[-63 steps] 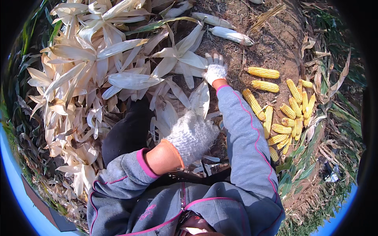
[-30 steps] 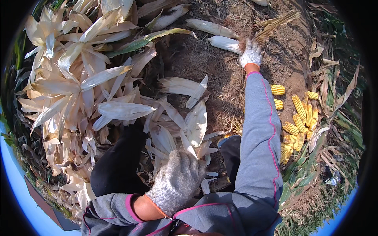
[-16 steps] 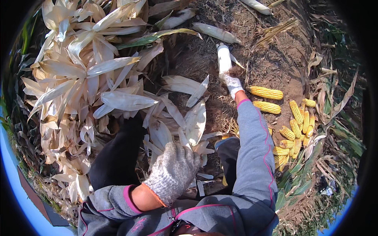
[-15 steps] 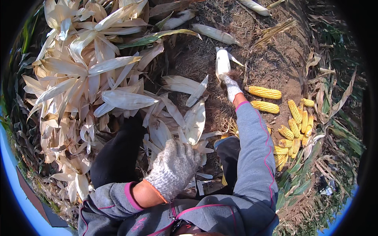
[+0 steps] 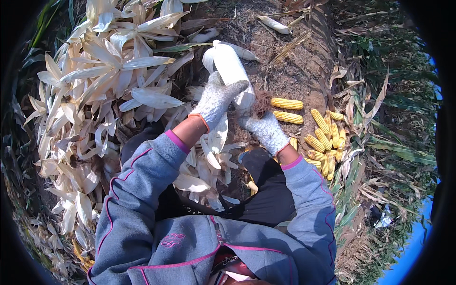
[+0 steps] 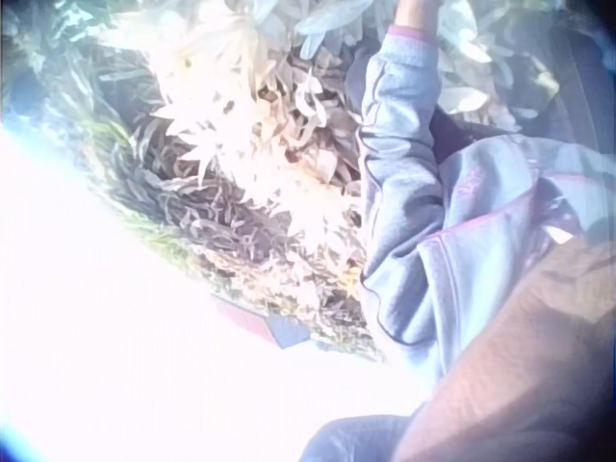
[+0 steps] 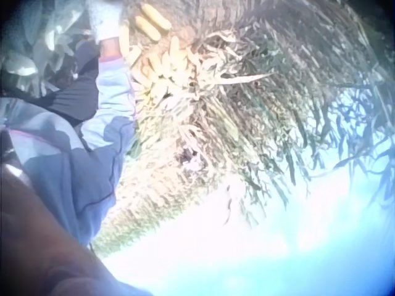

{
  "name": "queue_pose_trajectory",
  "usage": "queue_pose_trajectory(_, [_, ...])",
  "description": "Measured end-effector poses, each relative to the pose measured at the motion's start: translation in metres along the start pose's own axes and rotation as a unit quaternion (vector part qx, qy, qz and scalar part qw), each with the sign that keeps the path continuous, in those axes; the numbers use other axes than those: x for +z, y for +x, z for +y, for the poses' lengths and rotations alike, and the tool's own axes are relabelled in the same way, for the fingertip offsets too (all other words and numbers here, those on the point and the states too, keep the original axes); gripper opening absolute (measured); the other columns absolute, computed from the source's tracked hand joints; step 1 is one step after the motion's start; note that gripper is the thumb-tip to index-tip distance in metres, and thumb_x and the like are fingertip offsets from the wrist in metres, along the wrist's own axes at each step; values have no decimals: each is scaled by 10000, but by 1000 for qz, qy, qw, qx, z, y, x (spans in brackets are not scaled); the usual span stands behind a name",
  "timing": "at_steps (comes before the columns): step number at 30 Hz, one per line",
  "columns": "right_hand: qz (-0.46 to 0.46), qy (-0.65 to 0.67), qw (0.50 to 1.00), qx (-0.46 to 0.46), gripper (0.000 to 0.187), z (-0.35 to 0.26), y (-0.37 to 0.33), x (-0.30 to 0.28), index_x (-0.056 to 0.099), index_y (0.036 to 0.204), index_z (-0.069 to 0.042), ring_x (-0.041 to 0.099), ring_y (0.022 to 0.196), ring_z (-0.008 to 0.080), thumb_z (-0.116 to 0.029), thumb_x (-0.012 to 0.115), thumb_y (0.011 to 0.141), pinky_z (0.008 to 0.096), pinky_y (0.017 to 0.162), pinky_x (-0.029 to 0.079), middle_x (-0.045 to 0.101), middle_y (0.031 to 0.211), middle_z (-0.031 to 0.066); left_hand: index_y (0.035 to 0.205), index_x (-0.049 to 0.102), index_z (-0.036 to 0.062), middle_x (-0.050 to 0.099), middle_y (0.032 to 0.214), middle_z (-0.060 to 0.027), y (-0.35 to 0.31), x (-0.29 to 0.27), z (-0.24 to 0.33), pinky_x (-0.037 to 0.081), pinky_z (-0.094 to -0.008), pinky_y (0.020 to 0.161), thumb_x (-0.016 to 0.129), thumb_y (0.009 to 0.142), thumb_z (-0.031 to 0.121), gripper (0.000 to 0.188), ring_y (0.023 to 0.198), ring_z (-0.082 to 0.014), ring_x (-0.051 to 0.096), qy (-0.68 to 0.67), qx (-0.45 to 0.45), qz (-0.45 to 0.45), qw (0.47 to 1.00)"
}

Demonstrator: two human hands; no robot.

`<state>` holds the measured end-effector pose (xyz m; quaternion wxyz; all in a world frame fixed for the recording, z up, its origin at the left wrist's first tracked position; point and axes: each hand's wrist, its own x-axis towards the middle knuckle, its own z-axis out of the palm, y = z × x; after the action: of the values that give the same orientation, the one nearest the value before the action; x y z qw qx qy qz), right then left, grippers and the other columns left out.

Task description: The person sits on the ground in a cornfield and shucks corn cobs by hand, removing the husks and silk. Shucked cobs are placed in a pile nearby while husks accumulate on the ground.

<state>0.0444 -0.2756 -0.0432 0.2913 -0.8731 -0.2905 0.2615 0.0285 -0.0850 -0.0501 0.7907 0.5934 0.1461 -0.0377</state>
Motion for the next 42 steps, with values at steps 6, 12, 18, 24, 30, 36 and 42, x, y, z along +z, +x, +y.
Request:
queue_pose_trajectory(6, [151, 88, 982, 74, 485, -45, -27, 6, 582, 1167, -32, 643, 874, 334, -375, 660, 832, 394, 750, 503, 663, 968, 192, 1098, 536, 36, 597, 946, -76, -1, 3, 3, 524, -336, 711, 677, 797, 154, 353, 816, -187, 606, -278, -82, 57, 955])
queue_pose_trajectory(12, [75, -27, 996, 47, 326, -39, -21, 6, 643, 1056, -29, 635, 735, 302, -307, 579, 900, 395, 643, 492, 660, 855, 185, 1188, 480, 37, 579, 994, -99, 10, 1, 0, 531, -347, 709, 667, 813, 184, 444, 824, -204, 604, -269, -44, 46, 961])
queue_pose_trajectory(18, [233, 491, 815, 199, 269, -45, -23, -10, 652, 1081, -1, 618, 862, 110, -180, 622, 882, 258, 747, 497, 674, 970, 39, 1203, 500, 25, 598, 1056, -80, 1, 7, 5, 528, -283, 740, 605, 871, 146, 369, 887, -149, 614, -165, -49, -90, 981])
queue_pose_trajectory(24, [348, 566, 721, 195, 183, -11, -10, -31, 645, 936, -116, 535, 534, 36, -269, 544, 934, 153, 444, 407, 613, 715, -43, 1229, 491, 27, 580, 1103, -75, -7, 15, 11, 495, -270, 804, 661, 862, 227, 450, 953, -108, 576, -215, -89, -190, 954])
queue_pose_trajectory(30, [567, 640, 515, 64, 252, 54, -29, -111, 596, 996, -73, 603, 709, 128, -312, 541, 935, 250, 599, 526, 640, 876, 45, 1385, 337, 13, 512, 1239, -103, -22, 13, 4, 409, -302, 965, 773, 748, 283, 817, 1135, -157, 485, 16, -34, -342, 939])
queue_pose_trajectory(36, [304, 349, 881, 96, 317, 45, -17, -70, 559, 1176, -6, 584, 992, 203, -217, 519, 942, 335, 827, 519, 588, 1148, 136, 1237, 486, 37, 582, 1081, -86, -18, 12, 9, 510, -272, 803, 648, 856, 206, 447, 926, -128, 595, -140, -165, -197, 956])
queue_pose_trajectory(42, [24, 251, 957, 142, 514, -35, -12, -39, 553, 1135, 61, 598, 884, 201, -355, 642, 846, 314, 798, 472, 639, 931, 128, 1114, 539, 38, 625, 930, -88, -1, 4, 17, 564, -300, 657, 609, 877, 189, 290, 763, -172, 651, -270, -69, -76, 957])
